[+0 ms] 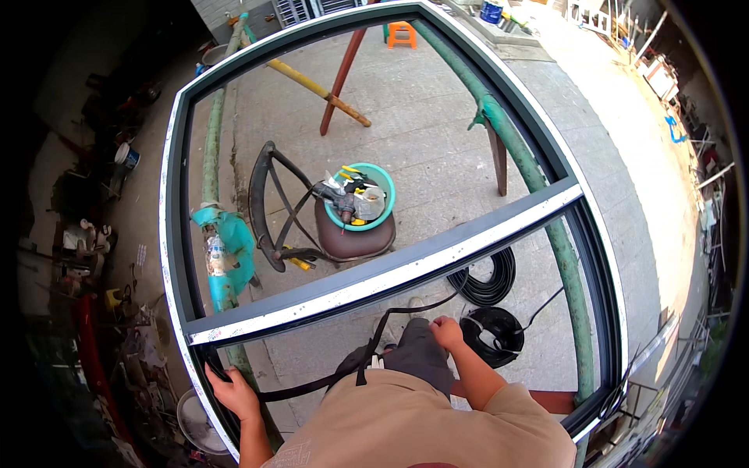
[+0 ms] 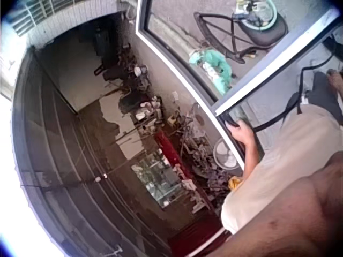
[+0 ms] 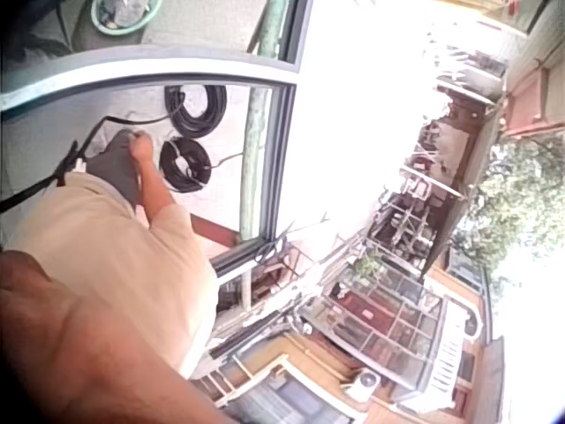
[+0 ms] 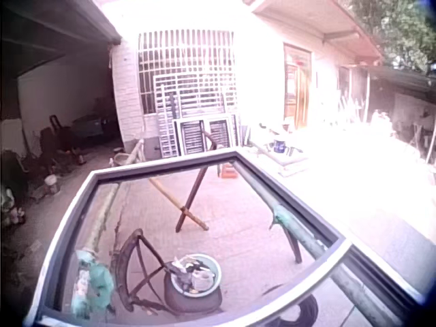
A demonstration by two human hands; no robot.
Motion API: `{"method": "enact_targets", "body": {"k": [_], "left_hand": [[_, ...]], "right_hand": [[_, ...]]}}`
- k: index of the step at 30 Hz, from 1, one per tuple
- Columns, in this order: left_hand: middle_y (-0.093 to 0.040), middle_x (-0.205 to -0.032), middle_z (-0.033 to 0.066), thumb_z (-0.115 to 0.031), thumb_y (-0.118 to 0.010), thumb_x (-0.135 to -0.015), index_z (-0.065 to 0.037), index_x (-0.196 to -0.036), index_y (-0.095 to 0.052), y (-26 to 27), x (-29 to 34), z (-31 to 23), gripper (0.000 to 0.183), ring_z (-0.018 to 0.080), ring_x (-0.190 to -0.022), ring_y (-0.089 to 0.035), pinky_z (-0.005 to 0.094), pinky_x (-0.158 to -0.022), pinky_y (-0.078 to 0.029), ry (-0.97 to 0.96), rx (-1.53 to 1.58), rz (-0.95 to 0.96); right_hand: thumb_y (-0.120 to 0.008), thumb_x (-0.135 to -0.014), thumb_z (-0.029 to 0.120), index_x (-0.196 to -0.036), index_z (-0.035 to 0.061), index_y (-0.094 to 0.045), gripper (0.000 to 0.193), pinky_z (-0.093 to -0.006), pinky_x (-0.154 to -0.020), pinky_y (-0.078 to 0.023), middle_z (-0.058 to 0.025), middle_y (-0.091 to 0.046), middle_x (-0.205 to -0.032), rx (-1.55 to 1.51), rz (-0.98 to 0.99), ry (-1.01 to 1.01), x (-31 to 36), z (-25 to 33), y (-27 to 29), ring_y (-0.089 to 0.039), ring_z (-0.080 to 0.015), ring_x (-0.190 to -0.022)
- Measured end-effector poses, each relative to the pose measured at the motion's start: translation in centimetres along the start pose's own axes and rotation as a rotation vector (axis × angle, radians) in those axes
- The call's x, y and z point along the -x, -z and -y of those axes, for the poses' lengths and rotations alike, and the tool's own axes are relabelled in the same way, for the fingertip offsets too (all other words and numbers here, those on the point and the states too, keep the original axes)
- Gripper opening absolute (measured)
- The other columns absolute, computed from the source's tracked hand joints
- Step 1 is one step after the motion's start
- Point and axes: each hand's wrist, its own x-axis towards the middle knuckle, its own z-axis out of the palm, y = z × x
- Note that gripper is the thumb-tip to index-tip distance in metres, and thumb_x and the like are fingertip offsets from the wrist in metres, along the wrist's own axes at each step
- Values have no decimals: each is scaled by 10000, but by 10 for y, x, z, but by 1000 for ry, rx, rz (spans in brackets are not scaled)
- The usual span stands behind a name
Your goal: The person uses shears to cut a rubber gasket strip and then presses the rubber strip into the frame of a glass door by hand.
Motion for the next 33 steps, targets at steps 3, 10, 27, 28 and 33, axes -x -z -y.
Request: {"method": "enact_targets", "body": {"k": [3, 10, 27, 28, 33], "left_hand": [[-772, -1314, 323, -185, -641, -1066, 55, -1647, -531, -9, -4, -14, 639, 488, -1098, -744, 527, -976, -554, 58, -115, 45], [-666, -1541, 356, -280, -615, -1102, 77, -1684, -487, -13, -16, 7, 695, 518, -1311, -692, 532, -1100, -532, -61, -217, 32], [-676, -1474, 392, -309, -710, -1093, 109, -1610, -525, -13, -34, 32, 690, 535, -1280, -697, 560, -1109, -551, -215, -146, 55], [-669, -1511, 372, -243, -636, -1117, 113, -1646, -499, -20, -41, 47, 652, 488, -1271, -712, 511, -1089, -554, -207, -189, 52], [-658, -1535, 368, -223, -624, -1108, 115, -1639, -506, -20, -39, 40, 641, 483, -1286, -704, 503, -1100, -544, -209, -98, 75]], "right_hand": [[-759, -1016, 457, -1199, 37, -829, 463, -539, -990, -616, -230, -831, -1189, -45, 70, 60, 29, 54, 83, -790, -445, -1115], [-732, -1067, 438, -1313, 73, -778, 442, -527, -977, -607, -193, -798, -1190, 81, -134, 310, 90, 155, 195, -763, -415, -1144], [-729, -1017, 255, -1204, 64, -792, 274, -517, -983, -601, -190, -794, -1112, 374, -1483, -551, 326, -32, 430, -769, -405, -1084], [-716, -994, 308, -1278, 59, -790, 385, -532, -1055, -588, -226, -804, -1194, 347, -1378, -721, 348, -66, 439, -762, -433, -1175], [-765, -931, 364, -1322, 66, -819, 494, -511, -1116, -585, -256, -807, -1349, 176, -732, -1005, 398, -118, 447, -760, -420, -1296]]}}
